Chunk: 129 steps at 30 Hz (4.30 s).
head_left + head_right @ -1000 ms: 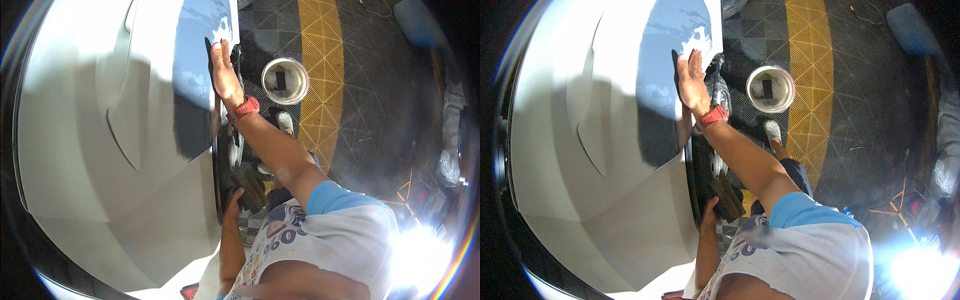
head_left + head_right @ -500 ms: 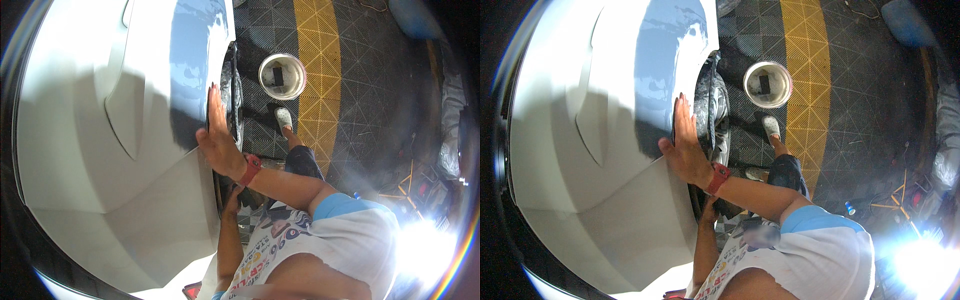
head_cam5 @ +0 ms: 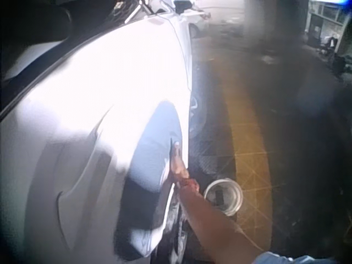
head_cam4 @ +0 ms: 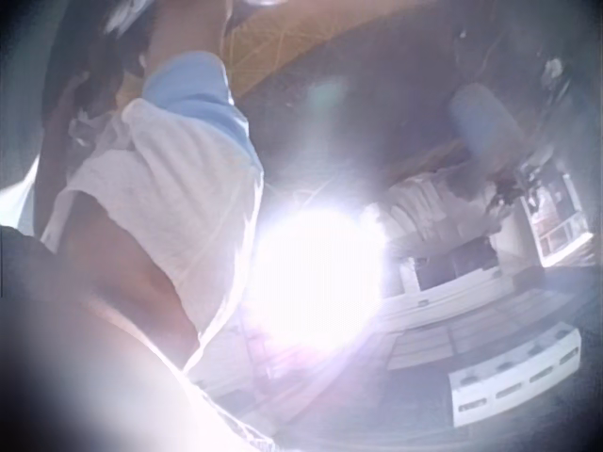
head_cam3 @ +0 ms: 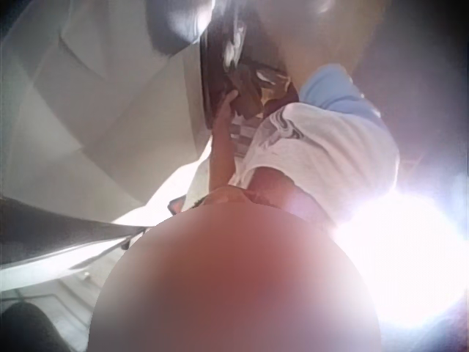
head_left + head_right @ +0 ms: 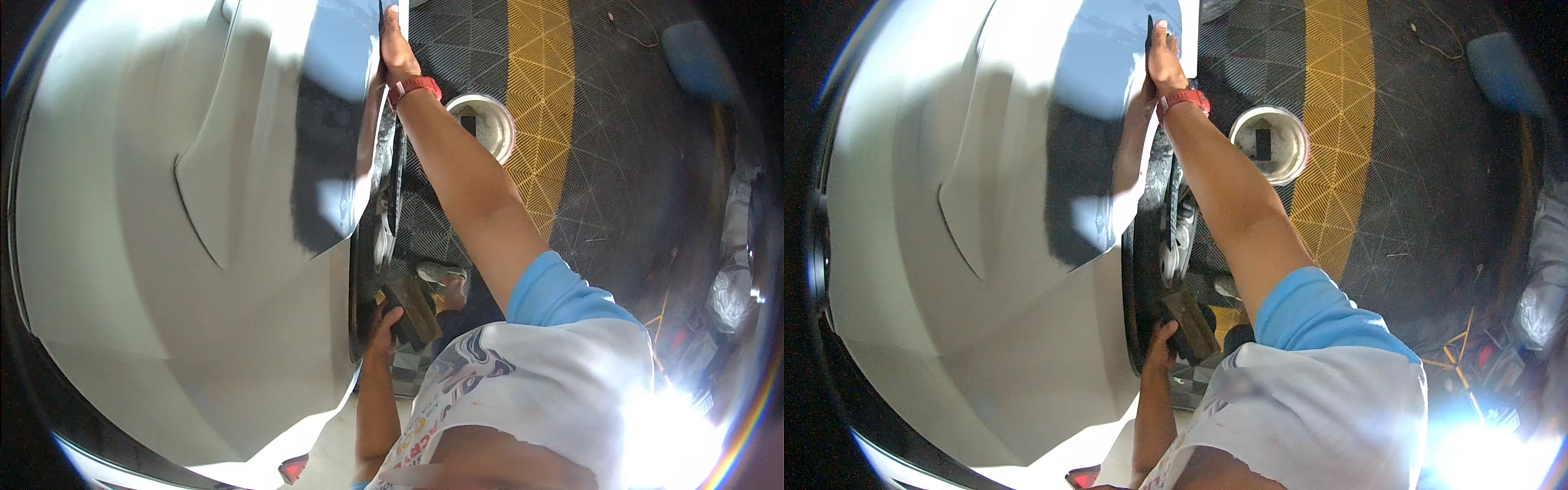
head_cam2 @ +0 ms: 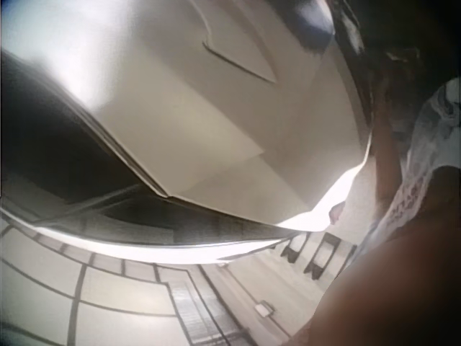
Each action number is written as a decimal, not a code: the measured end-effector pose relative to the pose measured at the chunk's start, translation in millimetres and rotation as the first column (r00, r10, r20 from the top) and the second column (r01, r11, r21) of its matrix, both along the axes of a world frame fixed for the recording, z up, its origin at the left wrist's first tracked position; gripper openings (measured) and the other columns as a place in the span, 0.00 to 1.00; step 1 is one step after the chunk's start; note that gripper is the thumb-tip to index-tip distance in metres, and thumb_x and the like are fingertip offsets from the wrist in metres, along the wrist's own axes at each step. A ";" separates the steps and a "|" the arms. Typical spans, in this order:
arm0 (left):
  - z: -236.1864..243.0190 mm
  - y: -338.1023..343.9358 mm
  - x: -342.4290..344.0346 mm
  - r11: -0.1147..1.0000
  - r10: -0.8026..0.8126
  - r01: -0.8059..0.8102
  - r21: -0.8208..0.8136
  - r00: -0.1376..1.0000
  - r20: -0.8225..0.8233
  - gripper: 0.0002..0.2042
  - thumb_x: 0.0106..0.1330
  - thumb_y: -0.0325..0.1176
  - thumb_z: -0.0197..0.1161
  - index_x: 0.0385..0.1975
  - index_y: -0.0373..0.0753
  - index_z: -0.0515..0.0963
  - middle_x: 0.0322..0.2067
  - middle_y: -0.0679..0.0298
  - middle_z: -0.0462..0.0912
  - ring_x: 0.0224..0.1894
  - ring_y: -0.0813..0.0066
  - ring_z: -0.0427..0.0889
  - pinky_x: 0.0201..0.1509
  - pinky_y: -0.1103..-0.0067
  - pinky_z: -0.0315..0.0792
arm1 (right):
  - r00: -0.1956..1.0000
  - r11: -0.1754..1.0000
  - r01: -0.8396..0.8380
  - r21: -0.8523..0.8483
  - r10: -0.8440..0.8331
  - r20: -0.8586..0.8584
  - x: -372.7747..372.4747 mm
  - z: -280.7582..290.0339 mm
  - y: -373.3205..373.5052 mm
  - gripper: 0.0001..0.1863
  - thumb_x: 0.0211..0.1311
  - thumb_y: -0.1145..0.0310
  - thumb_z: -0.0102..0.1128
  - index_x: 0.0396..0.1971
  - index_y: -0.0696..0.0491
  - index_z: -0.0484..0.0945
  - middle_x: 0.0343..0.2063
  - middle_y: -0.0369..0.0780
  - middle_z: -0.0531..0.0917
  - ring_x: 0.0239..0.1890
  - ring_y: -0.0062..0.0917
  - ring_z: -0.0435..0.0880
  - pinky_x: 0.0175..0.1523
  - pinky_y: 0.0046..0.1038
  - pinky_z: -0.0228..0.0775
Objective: The person applies a gray body filler to a white car panel using a spreader tool. They repeatedly smooth the material over the surface, occasionally dipping the tool into a bucket to retrieve more filler and using a sponge to assist with the application.
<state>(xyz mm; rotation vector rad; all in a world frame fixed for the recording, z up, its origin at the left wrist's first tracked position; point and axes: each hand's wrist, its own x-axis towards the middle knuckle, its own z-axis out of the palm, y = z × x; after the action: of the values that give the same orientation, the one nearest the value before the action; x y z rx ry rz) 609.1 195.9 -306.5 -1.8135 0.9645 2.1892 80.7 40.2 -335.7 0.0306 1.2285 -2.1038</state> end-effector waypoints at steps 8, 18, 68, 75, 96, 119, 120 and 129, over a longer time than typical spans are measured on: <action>3.6 6.3 -13.4 0.999 -0.015 0.016 0.028 0.999 -0.045 0.51 0.56 0.47 0.80 0.77 0.31 0.60 0.69 0.48 0.72 0.70 0.52 0.73 0.75 0.62 0.67 | 0.914 0.974 0.081 0.212 0.013 -0.406 108.1 52.5 40.7 0.53 0.80 0.27 0.26 0.83 0.61 0.39 0.84 0.52 0.40 0.86 0.41 0.36 0.86 0.42 0.27; -18.0 15.1 22.0 0.999 0.033 -0.033 0.000 0.999 -0.002 0.47 0.56 0.45 0.80 0.75 0.34 0.66 0.67 0.52 0.76 0.69 0.52 0.75 0.76 0.59 0.66 | 0.714 0.976 0.104 0.192 0.061 -0.697 253.8 76.2 96.5 0.48 0.84 0.41 0.33 0.83 0.62 0.29 0.84 0.58 0.33 0.86 0.50 0.29 0.84 0.56 0.22; 88.5 -33.8 -174.7 0.922 0.041 0.171 0.347 0.849 -0.527 0.33 0.83 0.63 0.47 0.73 0.43 0.69 0.64 0.52 0.80 0.65 0.64 0.83 0.62 0.70 0.86 | -0.259 0.700 -0.524 0.485 0.411 -0.874 156.8 163.8 280.1 0.28 0.53 0.53 0.82 0.53 0.44 0.82 0.76 0.38 0.70 0.73 0.43 0.72 0.81 0.64 0.53; 128.3 -27.6 -229.6 0.937 -0.017 0.226 0.266 0.790 -0.612 0.38 0.79 0.69 0.47 0.72 0.42 0.68 0.65 0.48 0.78 0.65 0.58 0.83 0.64 0.64 0.84 | -0.093 0.844 -0.417 0.336 0.328 -0.940 131.8 180.2 290.3 0.22 0.57 0.59 0.81 0.48 0.47 0.81 0.65 0.35 0.82 0.68 0.37 0.78 0.82 0.59 0.54; 338.8 -98.2 -395.4 -0.960 -0.254 0.034 -0.277 0.304 0.918 0.19 0.54 0.29 0.81 0.43 0.43 0.80 0.45 0.57 0.86 0.55 0.54 0.86 0.55 0.61 0.82 | 0.926 0.877 0.203 0.435 -0.028 -0.377 100.6 79.6 115.4 0.35 0.69 0.46 0.70 0.65 0.57 0.78 0.48 0.59 0.87 0.54 0.52 0.88 0.59 0.46 0.80; 329.8 -123.8 -432.7 -0.990 0.017 0.137 0.017 -0.005 1.000 0.06 0.62 0.27 0.71 0.37 0.44 0.87 0.38 0.62 0.87 0.48 0.57 0.85 0.68 0.58 0.76 | 0.829 0.868 0.274 0.414 0.006 -0.560 153.9 110.8 126.2 0.30 0.75 0.49 0.63 0.63 0.59 0.78 0.58 0.57 0.82 0.62 0.49 0.84 0.60 0.43 0.80; 324.5 -122.2 -439.6 -0.988 0.020 0.155 0.021 -0.008 1.000 0.06 0.62 0.27 0.71 0.37 0.44 0.87 0.39 0.62 0.87 0.48 0.57 0.85 0.69 0.58 0.75 | 0.860 0.842 0.258 0.475 0.025 -0.510 116.8 75.3 110.8 0.30 0.76 0.49 0.63 0.63 0.59 0.79 0.56 0.57 0.83 0.60 0.49 0.85 0.60 0.43 0.80; 321.8 -126.2 -437.4 -0.979 -0.023 0.204 -0.015 -0.039 0.999 0.16 0.58 0.19 0.68 0.44 0.45 0.87 0.46 0.61 0.89 0.56 0.55 0.84 0.69 0.57 0.74 | 0.803 0.880 0.324 0.347 -0.062 -0.592 140.1 115.6 123.2 0.30 0.74 0.58 0.68 0.69 0.56 0.75 0.60 0.59 0.79 0.63 0.55 0.82 0.67 0.46 0.76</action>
<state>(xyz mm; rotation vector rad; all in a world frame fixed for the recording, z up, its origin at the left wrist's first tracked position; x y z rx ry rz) 171.7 69.7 15.2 0.2508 2.7671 -0.7333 220.8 163.4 -220.1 -0.3053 2.1304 -2.0291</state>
